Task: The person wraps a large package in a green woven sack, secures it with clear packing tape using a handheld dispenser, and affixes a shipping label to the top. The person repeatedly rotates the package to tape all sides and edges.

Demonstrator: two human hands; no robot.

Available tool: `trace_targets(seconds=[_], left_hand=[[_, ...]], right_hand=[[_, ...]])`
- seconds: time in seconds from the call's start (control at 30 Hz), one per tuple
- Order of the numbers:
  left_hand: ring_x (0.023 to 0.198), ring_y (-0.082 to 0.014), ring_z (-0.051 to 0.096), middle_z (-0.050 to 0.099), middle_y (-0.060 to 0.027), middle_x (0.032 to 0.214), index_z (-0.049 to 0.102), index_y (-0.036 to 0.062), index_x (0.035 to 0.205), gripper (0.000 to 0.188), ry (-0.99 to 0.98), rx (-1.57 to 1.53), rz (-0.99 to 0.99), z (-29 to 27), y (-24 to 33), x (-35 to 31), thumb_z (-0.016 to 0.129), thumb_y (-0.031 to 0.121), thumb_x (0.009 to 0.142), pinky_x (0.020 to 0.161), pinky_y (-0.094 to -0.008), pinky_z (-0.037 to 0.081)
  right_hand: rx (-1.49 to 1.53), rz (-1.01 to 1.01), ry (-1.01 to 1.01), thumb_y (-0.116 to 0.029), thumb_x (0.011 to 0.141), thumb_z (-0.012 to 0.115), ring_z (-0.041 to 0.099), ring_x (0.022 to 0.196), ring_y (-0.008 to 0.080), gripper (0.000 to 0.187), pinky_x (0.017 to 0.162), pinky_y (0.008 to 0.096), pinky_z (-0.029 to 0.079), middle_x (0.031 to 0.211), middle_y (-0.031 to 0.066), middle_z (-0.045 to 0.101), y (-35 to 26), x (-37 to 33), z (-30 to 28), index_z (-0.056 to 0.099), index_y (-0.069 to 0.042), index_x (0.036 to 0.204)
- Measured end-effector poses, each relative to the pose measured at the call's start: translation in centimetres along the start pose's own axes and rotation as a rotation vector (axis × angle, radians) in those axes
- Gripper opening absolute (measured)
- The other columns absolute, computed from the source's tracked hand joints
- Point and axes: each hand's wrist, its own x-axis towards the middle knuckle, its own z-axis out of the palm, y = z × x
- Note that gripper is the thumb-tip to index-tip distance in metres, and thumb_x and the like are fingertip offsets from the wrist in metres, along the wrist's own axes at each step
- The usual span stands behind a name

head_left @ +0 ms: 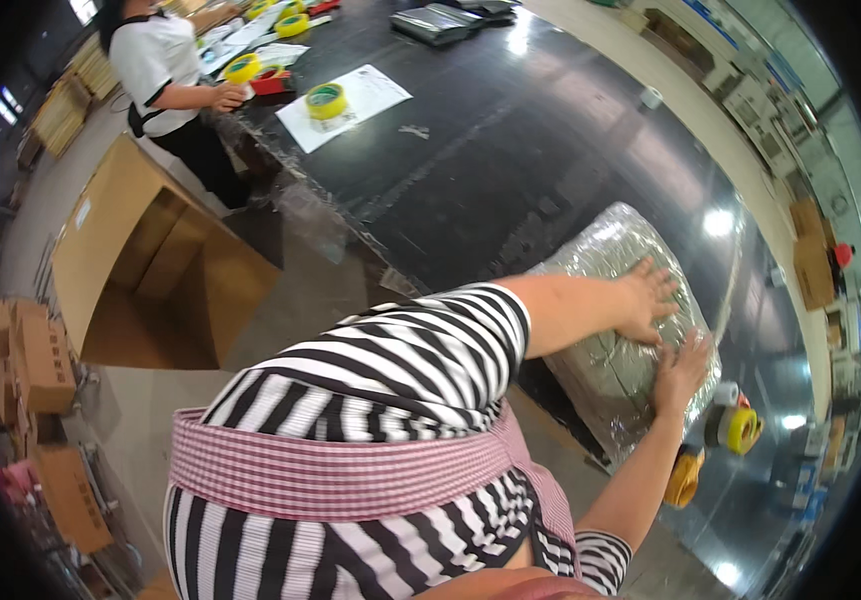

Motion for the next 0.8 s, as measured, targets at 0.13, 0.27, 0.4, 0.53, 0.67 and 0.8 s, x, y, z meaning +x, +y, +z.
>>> trace_targets(seconds=[0.13, 0.27, 0.4, 0.53, 0.67, 0.8], left_hand=[[0.153, -0.0375, 0.006, 0.013, -0.0153, 0.166, 0.028, 0.0167, 0.157, 0.078, -0.05, 0.009, -0.015, 2.8, -0.1, -0.2, 0.041, 0.062, 0.095, 0.119, -0.0626, 0.001], [0.152, -0.0394, 0.006, 0.015, -0.0166, 0.165, 0.03, 0.0152, 0.157, 0.078, -0.072, 0.046, -0.02, 2.9, -0.3, 0.0, 0.043, 0.061, 0.095, 0.118, -0.0651, 0.001], [0.152, -0.0395, 0.007, 0.015, -0.0178, 0.165, 0.032, 0.0158, 0.156, 0.076, -0.08, 0.03, -0.018, 2.6, -0.3, 0.4, 0.042, 0.059, 0.095, 0.118, -0.0657, 0.001], [0.15, -0.0361, 0.019, 0.026, -0.0159, 0.162, 0.032, 0.0155, 0.156, 0.071, -0.032, -0.199, 0.064, 2.0, -1.2, -0.5, 0.052, 0.047, 0.095, 0.12, -0.0596, 0.007], [0.141, -0.0308, 0.041, 0.044, -0.0148, 0.152, 0.036, 0.0118, 0.153, 0.066, 0.144, -0.885, 0.089, -0.2, -7.1, -5.7, 0.062, 0.024, 0.093, 0.119, -0.0432, 0.028], [0.125, -0.0311, 0.055, 0.062, -0.0133, 0.132, 0.065, 0.0086, 0.125, 0.036, 0.482, -0.479, -0.359, -2.6, -18.2, -22.0, 0.065, 0.022, 0.091, 0.107, -0.0405, 0.043]], right_hand=[[-0.123, -0.008, -0.168, -0.062, 0.1, 0.037, 0.014, 0.152, 0.031, 0.072, 0.121, 0.051, 0.01, 0.165, 0.0118, 0.019, -1.0, -0.2, 1.7, 0.024, -0.022, 0.158], [-0.134, -0.006, -0.172, -0.062, 0.1, 0.037, 0.015, 0.152, 0.0306, 0.071, 0.121, 0.0514, 0.01, 0.165, 0.0098, 0.02, -1.6, -0.4, 1.6, 0.026, -0.023, 0.158], [-0.088, -0.007, -0.15, -0.061, 0.1, 0.038, 0.017, 0.152, 0.0304, 0.069, 0.121, 0.0519, 0.01, 0.164, 0.0088, 0.021, -1.1, -0.4, 2.0, 0.029, -0.023, 0.157], [-0.025, -0.039, -0.111, -0.062, 0.1, 0.034, 0.017, 0.152, 0.0303, 0.069, 0.121, 0.0516, 0.008, 0.165, 0.0078, 0.021, -0.1, -0.4, 2.7, 0.03, -0.023, 0.157], [0.086, -0.067, -0.083, -0.065, 0.1, 0.03, 0.018, 0.151, 0.0304, 0.071, 0.122, 0.0509, 0.007, 0.164, 0.0078, 0.023, 0.7, -0.3, 3.2, 0.033, -0.022, 0.156], [0.108, -0.071, -0.058, -0.063, 0.1, 0.033, 0.021, 0.15, 0.0315, 0.069, 0.122, 0.0503, 0.009, 0.162, 0.0103, 0.028, 1.2, -0.8, 2.9, 0.036, -0.019, 0.154]])
